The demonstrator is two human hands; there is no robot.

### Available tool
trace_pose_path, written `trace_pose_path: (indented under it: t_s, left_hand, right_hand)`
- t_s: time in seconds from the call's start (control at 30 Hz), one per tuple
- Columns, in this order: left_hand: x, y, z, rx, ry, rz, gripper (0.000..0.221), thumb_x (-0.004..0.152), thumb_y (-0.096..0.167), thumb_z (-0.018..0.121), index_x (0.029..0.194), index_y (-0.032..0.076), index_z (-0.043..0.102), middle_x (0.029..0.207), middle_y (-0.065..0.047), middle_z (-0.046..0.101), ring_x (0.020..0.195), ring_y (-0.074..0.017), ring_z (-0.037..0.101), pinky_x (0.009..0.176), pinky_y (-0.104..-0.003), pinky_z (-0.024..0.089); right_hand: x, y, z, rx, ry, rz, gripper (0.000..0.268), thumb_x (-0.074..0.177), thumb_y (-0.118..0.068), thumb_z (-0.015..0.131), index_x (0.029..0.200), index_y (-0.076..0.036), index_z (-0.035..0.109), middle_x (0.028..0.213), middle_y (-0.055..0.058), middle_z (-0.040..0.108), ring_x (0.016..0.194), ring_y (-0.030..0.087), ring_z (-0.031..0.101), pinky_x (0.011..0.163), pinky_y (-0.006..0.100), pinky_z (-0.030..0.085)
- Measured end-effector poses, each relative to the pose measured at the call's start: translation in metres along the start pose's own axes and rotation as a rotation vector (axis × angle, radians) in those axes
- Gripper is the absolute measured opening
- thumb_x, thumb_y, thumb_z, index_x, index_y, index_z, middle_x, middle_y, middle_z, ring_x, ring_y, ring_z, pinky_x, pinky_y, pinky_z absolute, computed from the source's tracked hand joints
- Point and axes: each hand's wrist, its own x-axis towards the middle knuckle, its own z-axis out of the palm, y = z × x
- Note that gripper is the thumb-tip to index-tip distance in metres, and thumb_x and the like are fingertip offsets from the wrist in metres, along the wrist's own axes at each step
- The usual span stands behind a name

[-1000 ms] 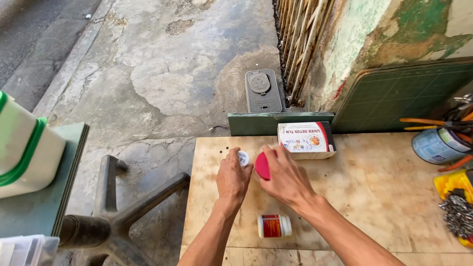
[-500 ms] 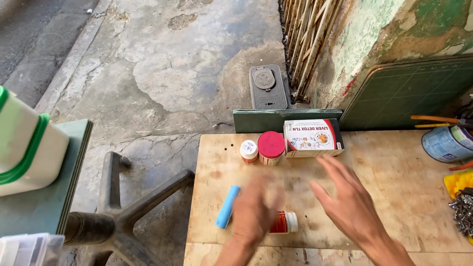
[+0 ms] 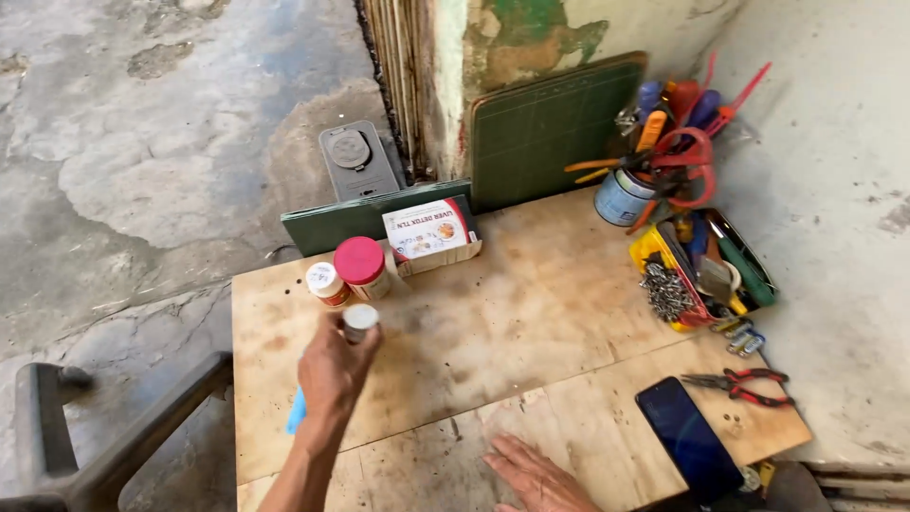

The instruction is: A person organizes a workbench and uses tools like pliers to repair or disassemble a small motor assembly.

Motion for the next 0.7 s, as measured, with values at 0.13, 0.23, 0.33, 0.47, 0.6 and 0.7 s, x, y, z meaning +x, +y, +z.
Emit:
trace_pose_path:
  t_s: [0.13,0.23,0.33,0.47,0.6,0.7]
  left_hand:
    - [0.014,-0.015,0.003,-0.094,-0.055,-0.056,0.069,0.088,0.063,0.073,0.140,0.019,0.057,0.136,-0.009,0.079,0.116,-0.0440,0.074,0.093,-0.056,0.054]
    - [0.006,-0.021,-0.009,-0.027,-0.137,-0.054,0.066,0.087,0.052,0.069,0.143,0.022,0.053,0.148,-0.006,0.074,0.118,-0.0428,0.075,0.093,-0.054,0.056]
    - [-0.006,-0.035,-0.026,0.026,-0.258,-0.024,0.078,0.091,0.054,0.076,0.155,0.023,0.044,0.152,-0.005,0.071,0.112,-0.0388,0.079,0.090,-0.054,0.061]
    - [-0.044,-0.004,-0.090,0.023,-0.307,-0.056,0.107,0.091,0.052,0.079,0.177,0.025,0.022,0.167,-0.015,0.055,0.135,-0.0368,0.072,0.119,-0.055,0.055]
    - [-0.083,-0.001,-0.167,0.237,-0.378,-0.032,0.106,0.091,0.054,0.075,0.180,0.039,0.017,0.170,0.001,0.056,0.129,-0.0259,0.084,0.113,-0.044,0.060]
    - [-0.114,-0.028,-0.200,0.403,-0.370,0.017,0.115,0.083,0.057,0.082,0.177,0.049,0.017,0.161,0.018,0.067,0.124,-0.0131,0.091,0.110,-0.038,0.073]
  right_hand:
    - [-0.012,-0.026,-0.025,0.059,0.002,0.009,0.081,0.117,-0.055,0.060,0.178,-0.032,0.012,0.189,0.003,0.004,0.174,0.030,0.006,0.135,0.058,0.020]
    - [-0.028,-0.066,-0.070,0.145,-0.186,0.234,0.077,0.114,-0.046,0.063,0.176,-0.025,0.023,0.186,0.002,0.015,0.171,0.025,0.016,0.132,0.053,0.030]
    - [-0.062,-0.042,-0.086,0.210,-0.104,0.436,0.072,0.110,-0.041,0.066,0.174,-0.031,0.033,0.184,-0.006,0.028,0.169,0.015,0.028,0.137,0.046,0.024]
    - [-0.118,0.032,-0.125,-0.176,0.505,0.274,0.035,0.091,-0.016,0.075,0.125,-0.018,0.081,0.143,0.011,0.075,0.128,0.026,0.073,0.114,0.037,0.056]
    - [-0.164,0.068,-0.206,0.080,0.560,1.053,0.050,0.114,-0.037,0.055,0.163,-0.031,0.059,0.083,0.007,0.078,0.049,0.013,0.042,0.041,0.026,0.035]
    - [-0.173,0.161,-0.210,-0.299,0.414,0.827,0.079,0.100,-0.030,0.065,0.173,-0.026,0.035,0.180,0.008,0.036,0.162,0.037,0.043,0.134,0.060,0.038]
